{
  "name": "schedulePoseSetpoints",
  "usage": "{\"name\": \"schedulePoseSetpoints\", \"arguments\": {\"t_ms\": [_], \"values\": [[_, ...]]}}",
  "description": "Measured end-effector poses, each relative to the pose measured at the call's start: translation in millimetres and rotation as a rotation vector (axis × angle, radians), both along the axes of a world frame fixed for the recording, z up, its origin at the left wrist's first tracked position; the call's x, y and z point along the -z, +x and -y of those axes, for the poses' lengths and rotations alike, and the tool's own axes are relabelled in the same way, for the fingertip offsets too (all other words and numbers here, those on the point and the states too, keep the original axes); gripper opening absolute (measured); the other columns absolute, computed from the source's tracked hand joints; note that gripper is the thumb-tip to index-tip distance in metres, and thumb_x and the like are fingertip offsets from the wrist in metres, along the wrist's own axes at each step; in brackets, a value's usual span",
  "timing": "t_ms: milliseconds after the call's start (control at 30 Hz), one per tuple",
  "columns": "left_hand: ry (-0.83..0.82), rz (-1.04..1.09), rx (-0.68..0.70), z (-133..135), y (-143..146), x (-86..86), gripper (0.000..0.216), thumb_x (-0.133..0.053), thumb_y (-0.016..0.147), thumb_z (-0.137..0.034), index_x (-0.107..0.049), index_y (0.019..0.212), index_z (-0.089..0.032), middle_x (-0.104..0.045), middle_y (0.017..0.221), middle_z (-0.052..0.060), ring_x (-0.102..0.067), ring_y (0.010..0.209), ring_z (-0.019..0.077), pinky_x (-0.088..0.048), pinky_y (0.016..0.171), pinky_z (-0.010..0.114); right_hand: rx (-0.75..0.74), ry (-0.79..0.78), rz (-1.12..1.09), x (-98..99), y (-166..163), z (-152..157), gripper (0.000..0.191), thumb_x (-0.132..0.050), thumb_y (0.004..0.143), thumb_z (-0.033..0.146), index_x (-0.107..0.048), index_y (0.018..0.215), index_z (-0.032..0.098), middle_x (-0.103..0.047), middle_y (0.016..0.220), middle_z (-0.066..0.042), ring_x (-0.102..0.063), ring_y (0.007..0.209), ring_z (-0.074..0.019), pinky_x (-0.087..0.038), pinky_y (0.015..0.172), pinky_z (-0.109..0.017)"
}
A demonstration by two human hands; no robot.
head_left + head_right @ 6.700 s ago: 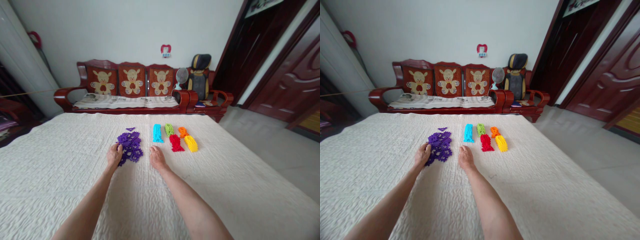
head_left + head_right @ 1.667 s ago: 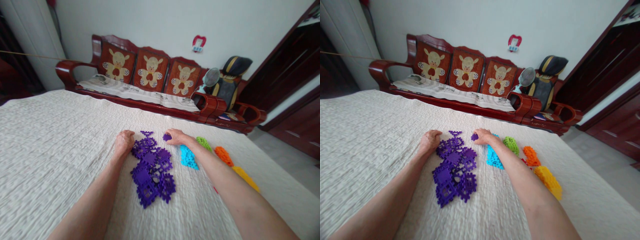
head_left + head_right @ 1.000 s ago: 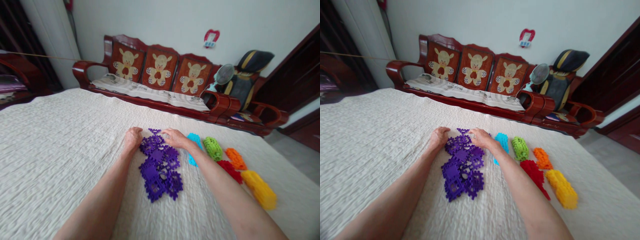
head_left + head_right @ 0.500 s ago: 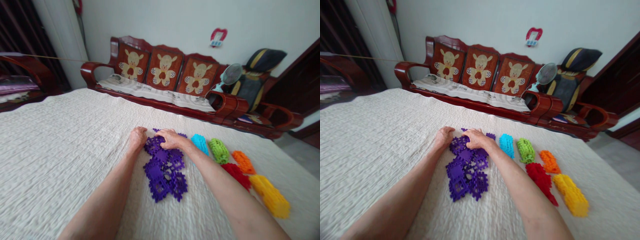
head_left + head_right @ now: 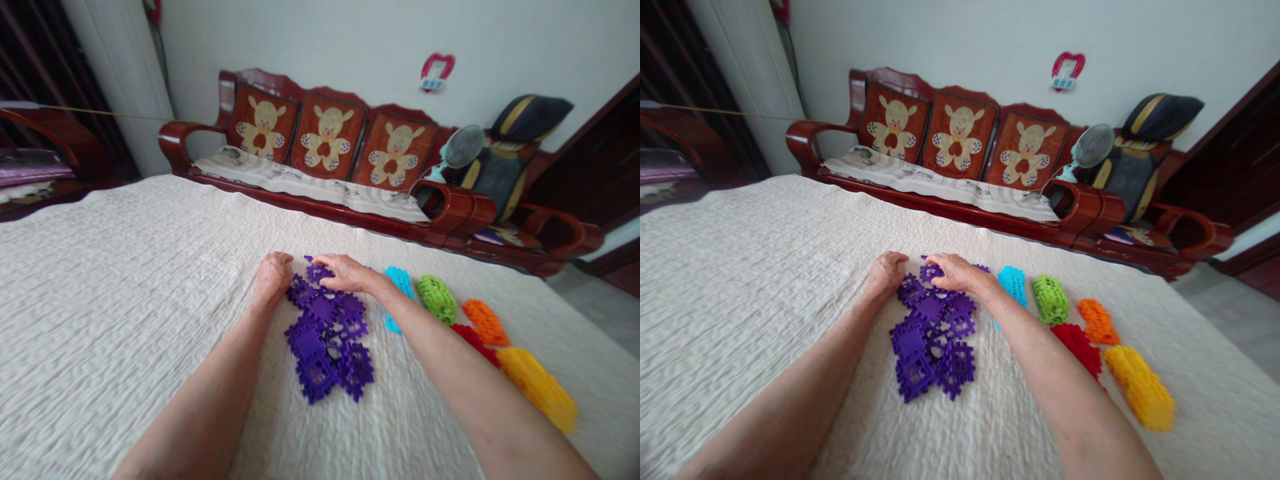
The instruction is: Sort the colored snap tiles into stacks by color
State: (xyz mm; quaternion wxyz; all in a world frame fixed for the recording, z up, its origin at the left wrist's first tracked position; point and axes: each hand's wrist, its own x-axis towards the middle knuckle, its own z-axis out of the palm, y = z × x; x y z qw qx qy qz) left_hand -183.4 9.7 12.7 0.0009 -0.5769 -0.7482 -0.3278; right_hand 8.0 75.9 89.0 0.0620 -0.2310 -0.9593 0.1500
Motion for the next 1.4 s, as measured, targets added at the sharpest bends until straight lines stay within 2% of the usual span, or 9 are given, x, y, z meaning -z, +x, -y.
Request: {"name": "schedulePoseSetpoints", "arguments": {"t_ms": [133,267,433,633,800,1000,1167,1267,1400], "values": [[0.008,-0.006,0.014,-0.8,-1.4,2.1,0.039,-0.040,0.081,-0.014,-0.074,0.101,-0.014,-0.072,0.106,0.010,-0.066,0.100,0.0216,-0.048,0.097,0.031,0.135,-0.039,-0.141,-20.6,30.1,-18.0,0.049,-0.062,0.077,0.020,-0.056,0.125,0.021,-0.065,0.120,-0.006,-0.061,0.109,-0.0190,-0.045,0.096,-0.032],[0.002,-0.014,0.014,-2.0,-2.3,3.3,0.040,-0.039,0.081,-0.014,-0.074,0.100,-0.014,-0.072,0.106,0.010,-0.066,0.100,0.0214,-0.047,0.098,0.032,0.259,0.076,-0.010,-30.9,63.8,-33.5,0.049,-0.062,0.073,0.016,-0.059,0.121,0.019,-0.066,0.119,-0.007,-0.061,0.108,-0.0215,-0.045,0.095,-0.031],[0.013,-0.027,0.014,-1.9,-2.0,3.0,0.040,-0.039,0.082,-0.016,-0.074,0.099,-0.015,-0.073,0.106,0.010,-0.066,0.099,0.0211,-0.048,0.097,0.031,0.333,0.150,0.190,-15.9,79.5,-37.0,0.047,-0.065,0.073,0.023,-0.059,0.120,0.020,-0.065,0.122,-0.009,-0.061,0.110,-0.0247,-0.044,0.094,-0.032],[-0.003,-0.041,0.005,-2.2,-2.0,2.6,0.040,-0.039,0.081,-0.014,-0.074,0.099,-0.015,-0.073,0.106,0.009,-0.067,0.099,0.0210,-0.048,0.097,0.030,0.413,0.201,0.290,-2.3,82.7,-34.5,0.051,-0.060,0.075,0.029,-0.055,0.126,0.021,-0.062,0.126,-0.011,-0.056,0.118,-0.0288,-0.039,0.099,-0.043],[0.011,-0.044,0.012,-1.8,-2.1,2.9,0.040,-0.038,0.082,-0.015,-0.074,0.099,-0.014,-0.072,0.106,0.011,-0.067,0.098,0.0222,-0.048,0.096,0.032,0.411,0.177,0.312,-2.0,82.9,-31.7,0.060,-0.062,0.073,0.031,-0.050,0.131,0.022,-0.055,0.136,-0.013,-0.048,0.126,-0.0313,-0.034,0.103,-0.049],[-0.005,-0.038,0.010,-0.8,-0.7,0.7,0.039,-0.040,0.081,-0.014,-0.074,0.099,-0.015,-0.073,0.105,0.009,-0.066,0.099,0.0214,-0.047,0.097,0.031,0.412,0.163,0.354,0.9,76.4,-30.2,0.054,-0.061,0.071,0.026,-0.055,0.125,0.023,-0.061,0.125,-0.011,-0.054,0.117,-0.0313,-0.038,0.096,-0.048],[0.003,-0.040,0.008,0.6,0.2,-0.6,0.040,-0.039,0.081,-0.014,-0.074,0.098,-0.015,-0.073,0.104,0.009,-0.066,0.099,0.0202,-0.047,0.096,0.030,0.409,0.170,0.358,-2.5,73.1,-27.0,0.056,-0.062,0.072,0.028,-0.054,0.127,0.023,-0.058,0.126,-0.012,-0.050,0.120,-0.0318,-0.036,0.097,-0.048],[0.006,-0.034,0.012,0.8,0.0,-0.1,0.039,-0.039,0.081,-0.014,-0.074,0.099,-0.015,-0.073,0.104,0.009,-0.066,0.099,0.0208,-0.047,0.096,0.030,0.308,0.206,0.253,-4.8,65.5,-23.3,0.056,-0.062,0.073,0.027,-0.054,0.129,0.020,-0.056,0.128,-0.013,-0.051,0.120,-0.0302,-0.037,0.099,-0.045],[0.007,-0.035,0.015,0.0,-0.7,1.5,0.039,-0.040,0.081,-0.014,-0.074,0.099,-0.014,-0.072,0.105,0.010,-0.066,0.099,0.0213,-0.047,0.097,0.031,0.042,0.149,0.110,-3.1,44.7,-17.1,0.048,-0.060,0.074,0.015,-0.059,0.122,0.020,-0.061,0.122,-0.009,-0.057,0.112,-0.0229,-0.041,0.097,-0.035]]}}
